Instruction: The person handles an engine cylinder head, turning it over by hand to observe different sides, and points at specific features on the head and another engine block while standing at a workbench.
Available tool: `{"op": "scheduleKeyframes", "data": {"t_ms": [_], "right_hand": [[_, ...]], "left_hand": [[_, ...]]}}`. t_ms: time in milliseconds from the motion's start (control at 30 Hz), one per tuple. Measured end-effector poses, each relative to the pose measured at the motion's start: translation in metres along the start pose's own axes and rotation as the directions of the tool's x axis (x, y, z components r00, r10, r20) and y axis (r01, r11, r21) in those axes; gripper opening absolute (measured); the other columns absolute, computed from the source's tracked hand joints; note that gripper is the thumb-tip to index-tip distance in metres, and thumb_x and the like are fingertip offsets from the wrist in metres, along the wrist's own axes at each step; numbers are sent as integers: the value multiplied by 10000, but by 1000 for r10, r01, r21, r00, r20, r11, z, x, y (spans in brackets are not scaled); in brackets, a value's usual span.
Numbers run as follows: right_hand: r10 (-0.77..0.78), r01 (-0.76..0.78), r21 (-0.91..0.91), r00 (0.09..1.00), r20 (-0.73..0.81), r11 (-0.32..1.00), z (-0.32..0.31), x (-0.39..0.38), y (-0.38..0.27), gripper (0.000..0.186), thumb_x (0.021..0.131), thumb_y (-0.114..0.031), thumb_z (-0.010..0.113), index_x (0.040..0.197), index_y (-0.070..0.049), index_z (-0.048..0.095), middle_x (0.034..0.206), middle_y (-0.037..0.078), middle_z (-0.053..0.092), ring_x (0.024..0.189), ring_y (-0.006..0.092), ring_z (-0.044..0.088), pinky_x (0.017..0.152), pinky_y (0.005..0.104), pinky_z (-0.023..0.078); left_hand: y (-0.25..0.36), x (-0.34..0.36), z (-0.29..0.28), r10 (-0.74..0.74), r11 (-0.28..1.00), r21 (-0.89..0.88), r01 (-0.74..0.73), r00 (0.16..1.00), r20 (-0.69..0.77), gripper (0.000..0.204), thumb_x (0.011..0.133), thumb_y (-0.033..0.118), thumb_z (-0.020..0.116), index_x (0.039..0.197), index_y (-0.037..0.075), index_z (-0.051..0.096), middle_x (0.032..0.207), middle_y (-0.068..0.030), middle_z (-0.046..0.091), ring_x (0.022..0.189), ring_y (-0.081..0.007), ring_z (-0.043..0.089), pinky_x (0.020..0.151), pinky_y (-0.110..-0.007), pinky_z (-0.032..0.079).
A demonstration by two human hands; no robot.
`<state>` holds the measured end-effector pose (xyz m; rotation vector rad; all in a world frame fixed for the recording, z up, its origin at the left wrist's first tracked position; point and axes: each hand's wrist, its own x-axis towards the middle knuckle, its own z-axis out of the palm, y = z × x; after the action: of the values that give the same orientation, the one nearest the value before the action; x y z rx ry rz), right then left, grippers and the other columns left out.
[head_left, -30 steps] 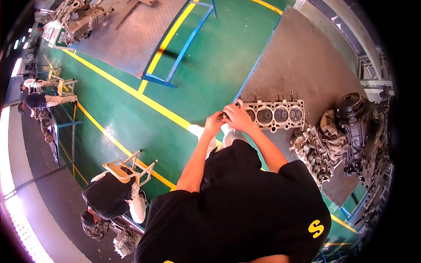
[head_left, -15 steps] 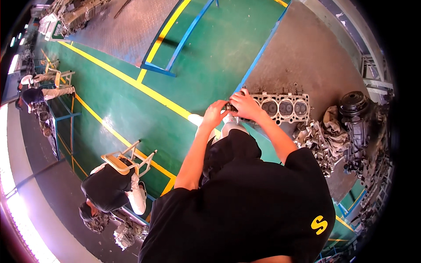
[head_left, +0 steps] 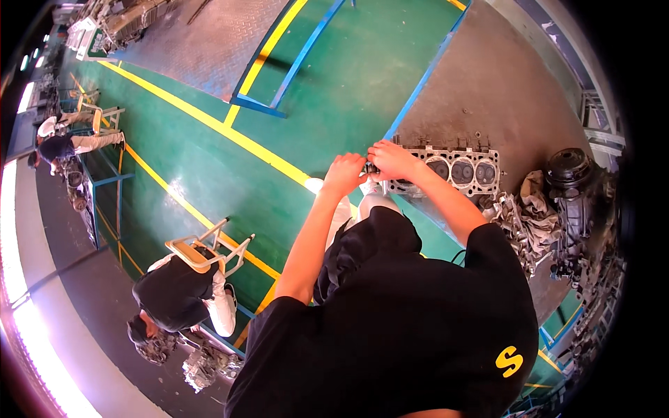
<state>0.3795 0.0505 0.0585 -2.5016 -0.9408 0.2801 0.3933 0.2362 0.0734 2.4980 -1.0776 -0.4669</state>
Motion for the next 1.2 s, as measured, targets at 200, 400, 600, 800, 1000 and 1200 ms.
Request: {"op": "scheduleKeyframes", "data": {"t_ms": [200, 400, 600, 800, 1000, 1200], "right_hand": [[-37, 37, -18, 998, 45, 999, -7, 0, 2, 328, 640, -293, 620, 768, 7, 589, 810, 117, 565, 867, 257, 520, 775, 367, 401], [-41, 41, -12, 999, 9, 999, -9, 1, 0, 343, 651, -323, 610, 746, 4, 578, 801, 118, 557, 883, 258, 515, 775, 358, 407], [-60, 60, -2, 995, 76, 998, -8, 2, 3, 338, 663, -310, 602, 770, 10, 572, 816, 117, 549, 886, 253, 509, 812, 362, 393], [-114, 115, -17, 992, 48, 993, -15, 8, 1, 346, 642, -329, 628, 722, 3, 580, 773, 109, 552, 822, 249, 514, 753, 348, 384], [-125, 126, 6, 991, -53, 992, -3, 3, 4, 304, 655, -303, 611, 689, -7, 551, 737, 101, 526, 799, 240, 501, 736, 342, 378], [-128, 130, 15, 987, -93, 991, 5, 3, 8, 305, 657, -305, 602, 683, -10, 528, 739, 101, 509, 795, 236, 491, 734, 344, 390]], "left_hand": [[3, -1, 5, -52, 997, -47, 54, 998, 26, 273, 705, 230, 635, 890, 50, 545, 860, -115, 561, 848, -296, 533, 749, -405, 422], [-2, 1, 3, -32, 998, -55, 34, 999, 33, 254, 713, 235, 626, 862, 47, 543, 852, -117, 560, 844, -297, 538, 744, -402, 434], [-5, 4, 1, 34, 999, -19, -33, 998, 61, 251, 715, 240, 626, 852, 47, 544, 821, -110, 566, 818, -290, 549, 721, -396, 442], [-8, 3, 4, 13, 998, -55, -10, 998, 59, 246, 711, 237, 631, 839, 44, 548, 814, -110, 570, 814, -293, 550, 726, -408, 436], [-4, -1, 9, -107, 969, -212, 130, 988, 113, 307, 682, 222, 657, 895, 27, 554, 888, -129, 554, 880, -309, 524, 766, -403, 425], [3, -12, 22, -188, 870, -466, 161, 982, -12, 444, 627, 151, 703, 1010, 13, 526, 999, -139, 510, 969, -303, 488, 820, -384, 414]]}}
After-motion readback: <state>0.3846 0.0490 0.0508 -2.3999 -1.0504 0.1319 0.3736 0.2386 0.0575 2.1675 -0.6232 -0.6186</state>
